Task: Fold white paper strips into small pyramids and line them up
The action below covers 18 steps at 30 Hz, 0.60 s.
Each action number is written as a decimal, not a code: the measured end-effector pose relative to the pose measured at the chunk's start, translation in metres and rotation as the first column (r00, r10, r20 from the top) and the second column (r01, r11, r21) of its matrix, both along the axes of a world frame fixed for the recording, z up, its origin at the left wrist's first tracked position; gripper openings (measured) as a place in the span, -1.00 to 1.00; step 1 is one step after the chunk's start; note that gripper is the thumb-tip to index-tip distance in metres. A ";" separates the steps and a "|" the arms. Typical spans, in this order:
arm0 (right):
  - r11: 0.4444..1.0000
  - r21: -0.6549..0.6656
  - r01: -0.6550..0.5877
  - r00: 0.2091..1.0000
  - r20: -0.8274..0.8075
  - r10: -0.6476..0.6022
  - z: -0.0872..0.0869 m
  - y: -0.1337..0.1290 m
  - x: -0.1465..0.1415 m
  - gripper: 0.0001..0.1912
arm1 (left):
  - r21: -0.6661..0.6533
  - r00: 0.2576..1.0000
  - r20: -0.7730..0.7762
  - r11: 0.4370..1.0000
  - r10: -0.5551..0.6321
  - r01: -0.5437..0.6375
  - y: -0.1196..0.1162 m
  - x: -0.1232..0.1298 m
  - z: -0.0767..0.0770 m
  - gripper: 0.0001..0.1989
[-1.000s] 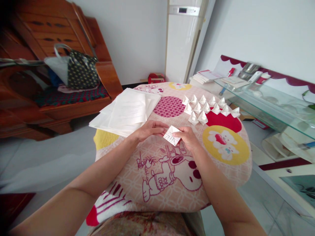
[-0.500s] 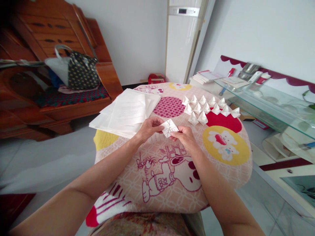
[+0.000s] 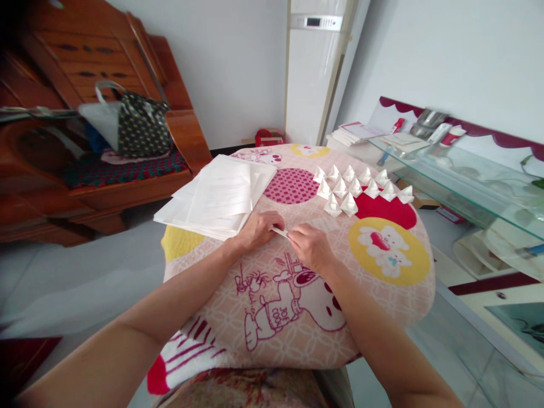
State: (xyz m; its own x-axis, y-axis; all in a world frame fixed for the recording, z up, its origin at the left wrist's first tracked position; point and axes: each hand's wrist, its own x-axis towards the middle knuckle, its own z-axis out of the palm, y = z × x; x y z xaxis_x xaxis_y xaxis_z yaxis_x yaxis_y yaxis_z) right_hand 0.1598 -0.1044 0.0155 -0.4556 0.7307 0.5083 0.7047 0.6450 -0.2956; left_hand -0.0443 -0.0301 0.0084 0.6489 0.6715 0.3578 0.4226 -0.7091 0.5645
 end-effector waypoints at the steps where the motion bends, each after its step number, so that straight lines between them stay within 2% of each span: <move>1: 1.000 0.003 -0.014 0.998 0.068 0.014 -0.003 0.000 -0.001 -0.71 | 0.005 0.999 -0.025 1.000 -0.030 0.030 0.001 -0.001 -0.001 -0.82; 6: 0.997 -0.032 -0.074 0.953 0.291 0.080 -0.009 -0.002 -0.006 -0.78 | -0.077 0.968 -0.132 0.976 -0.213 0.204 0.003 -0.015 0.002 -0.64; 8: 0.995 -0.056 -0.086 0.938 0.332 0.099 -0.008 -0.003 -0.009 -0.79 | -0.121 0.955 -0.141 0.962 -0.261 0.245 0.002 -0.023 0.005 -0.54; 10: 0.993 -0.077 -0.087 0.933 0.344 0.109 -0.007 -0.003 -0.010 -0.79 | -0.123 0.959 -0.123 0.963 -0.254 0.240 0.001 -0.029 0.008 -0.46; 13: 0.987 -0.115 -0.109 0.938 0.317 0.140 -0.008 -0.002 -0.010 -0.76 | -0.138 0.968 -0.107 0.967 -0.229 0.213 -0.003 -0.031 0.013 -0.53; 18: 0.973 -0.180 -0.144 0.966 0.189 0.178 -0.011 0.000 -0.006 -0.69 | -0.265 0.960 -0.116 0.940 -0.254 0.216 -0.008 -0.029 0.022 -0.75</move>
